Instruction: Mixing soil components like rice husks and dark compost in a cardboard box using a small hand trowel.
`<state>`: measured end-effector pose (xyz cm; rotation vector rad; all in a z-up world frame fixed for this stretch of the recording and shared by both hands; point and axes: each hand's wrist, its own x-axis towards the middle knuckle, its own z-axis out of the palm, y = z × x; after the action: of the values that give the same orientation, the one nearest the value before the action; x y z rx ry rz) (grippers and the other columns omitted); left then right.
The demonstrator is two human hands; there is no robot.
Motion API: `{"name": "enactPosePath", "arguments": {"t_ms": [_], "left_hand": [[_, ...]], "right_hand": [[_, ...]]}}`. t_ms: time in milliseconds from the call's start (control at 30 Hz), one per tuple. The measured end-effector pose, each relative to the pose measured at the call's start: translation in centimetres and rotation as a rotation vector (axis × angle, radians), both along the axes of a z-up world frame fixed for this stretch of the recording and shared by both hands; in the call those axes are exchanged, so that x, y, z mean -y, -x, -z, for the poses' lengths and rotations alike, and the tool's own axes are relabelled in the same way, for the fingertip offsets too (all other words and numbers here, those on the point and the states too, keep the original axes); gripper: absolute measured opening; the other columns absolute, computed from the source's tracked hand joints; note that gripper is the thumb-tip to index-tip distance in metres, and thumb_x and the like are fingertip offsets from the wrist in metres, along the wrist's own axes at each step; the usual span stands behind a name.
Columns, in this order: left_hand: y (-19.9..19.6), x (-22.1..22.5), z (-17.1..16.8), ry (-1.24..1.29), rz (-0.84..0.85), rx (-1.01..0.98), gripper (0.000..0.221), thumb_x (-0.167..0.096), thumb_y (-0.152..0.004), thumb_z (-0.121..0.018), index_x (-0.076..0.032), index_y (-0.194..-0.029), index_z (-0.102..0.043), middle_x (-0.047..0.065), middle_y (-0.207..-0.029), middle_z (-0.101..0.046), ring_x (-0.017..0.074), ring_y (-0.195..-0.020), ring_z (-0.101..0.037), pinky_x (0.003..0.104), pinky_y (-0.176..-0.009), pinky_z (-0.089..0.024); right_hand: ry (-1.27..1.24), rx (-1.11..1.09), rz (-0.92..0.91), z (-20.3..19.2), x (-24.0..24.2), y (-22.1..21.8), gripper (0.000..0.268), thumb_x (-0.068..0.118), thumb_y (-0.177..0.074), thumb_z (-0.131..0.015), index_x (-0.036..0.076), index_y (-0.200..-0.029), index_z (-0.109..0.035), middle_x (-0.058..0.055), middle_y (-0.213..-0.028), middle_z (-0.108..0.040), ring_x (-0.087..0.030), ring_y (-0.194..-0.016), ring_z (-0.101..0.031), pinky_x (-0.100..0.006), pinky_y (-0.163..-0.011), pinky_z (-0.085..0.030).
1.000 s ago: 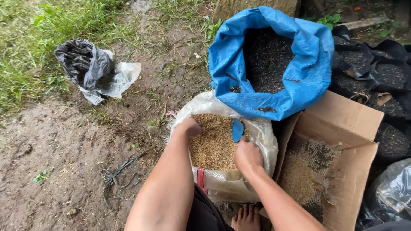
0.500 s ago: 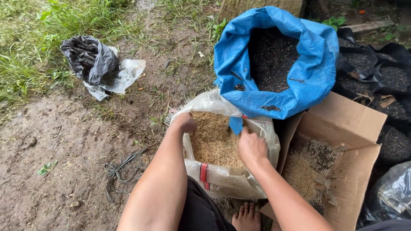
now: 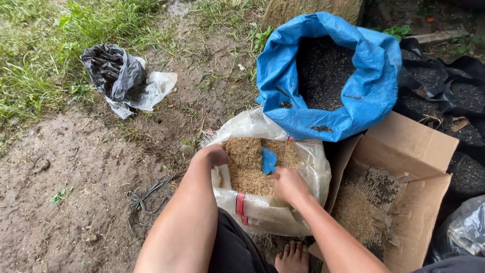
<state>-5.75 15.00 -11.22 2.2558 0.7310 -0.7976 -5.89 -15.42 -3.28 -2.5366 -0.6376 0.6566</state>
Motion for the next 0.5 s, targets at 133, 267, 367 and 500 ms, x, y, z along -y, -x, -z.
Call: {"name": "enactPosePath", "arguments": {"t_ms": [133,267,367,500], "left_hand": [[0.1,-1.1,3.3,0.028,-0.024,-0.037,0.058,-0.022,-0.086,-0.07,-0.008,-0.142,-0.063,0.024,-0.132,-0.068,0.0383,-0.105,-0.074,0.042,-0.081,-0.064],[1.4,0.8,-1.2,-0.039,0.1,-0.102,0.058,-0.018,-0.081,-0.066,-0.019,-0.139,-0.068,0.017,-0.126,-0.074,0.037,-0.114,-0.072,0.046,-0.1,-0.058],[1.9,1.7,-3.5,0.021,-0.07,-0.026,0.057,-0.013,-0.083,-0.066,-0.019,-0.14,-0.067,0.017,-0.111,-0.077,0.0309,-0.084,-0.078,0.04,-0.091,-0.06],[1.1,1.6,-1.2,-0.098,0.092,-0.073,0.045,-0.035,-0.086,-0.069,-0.032,-0.131,-0.072,0.008,-0.11,-0.079,0.0273,-0.105,-0.076,0.041,-0.1,-0.056]], "right_hand": [[-0.021,-0.146,-0.009,-5.6,-0.7,2.2,0.032,0.022,-0.09,-0.062,0.008,-0.116,-0.075,-0.02,-0.114,-0.076,-0.042,-0.117,-0.067,-0.052,-0.105,-0.053],[0.006,-0.198,0.012,-6.5,-3.5,2.8,0.035,0.027,-0.092,-0.062,0.013,-0.121,-0.075,-0.016,-0.122,-0.074,-0.038,-0.123,-0.065,-0.051,-0.107,-0.052],[0.005,-0.212,0.07,-1.7,-4.6,1.8,0.028,0.036,-0.091,-0.062,0.023,-0.109,-0.079,-0.01,-0.114,-0.077,-0.035,-0.119,-0.067,-0.049,-0.102,-0.055],[-0.032,-0.243,0.11,-1.1,-5.3,1.3,0.034,0.036,-0.092,-0.06,0.021,-0.118,-0.076,-0.013,-0.119,-0.076,-0.036,-0.122,-0.066,-0.05,-0.103,-0.053]]}}
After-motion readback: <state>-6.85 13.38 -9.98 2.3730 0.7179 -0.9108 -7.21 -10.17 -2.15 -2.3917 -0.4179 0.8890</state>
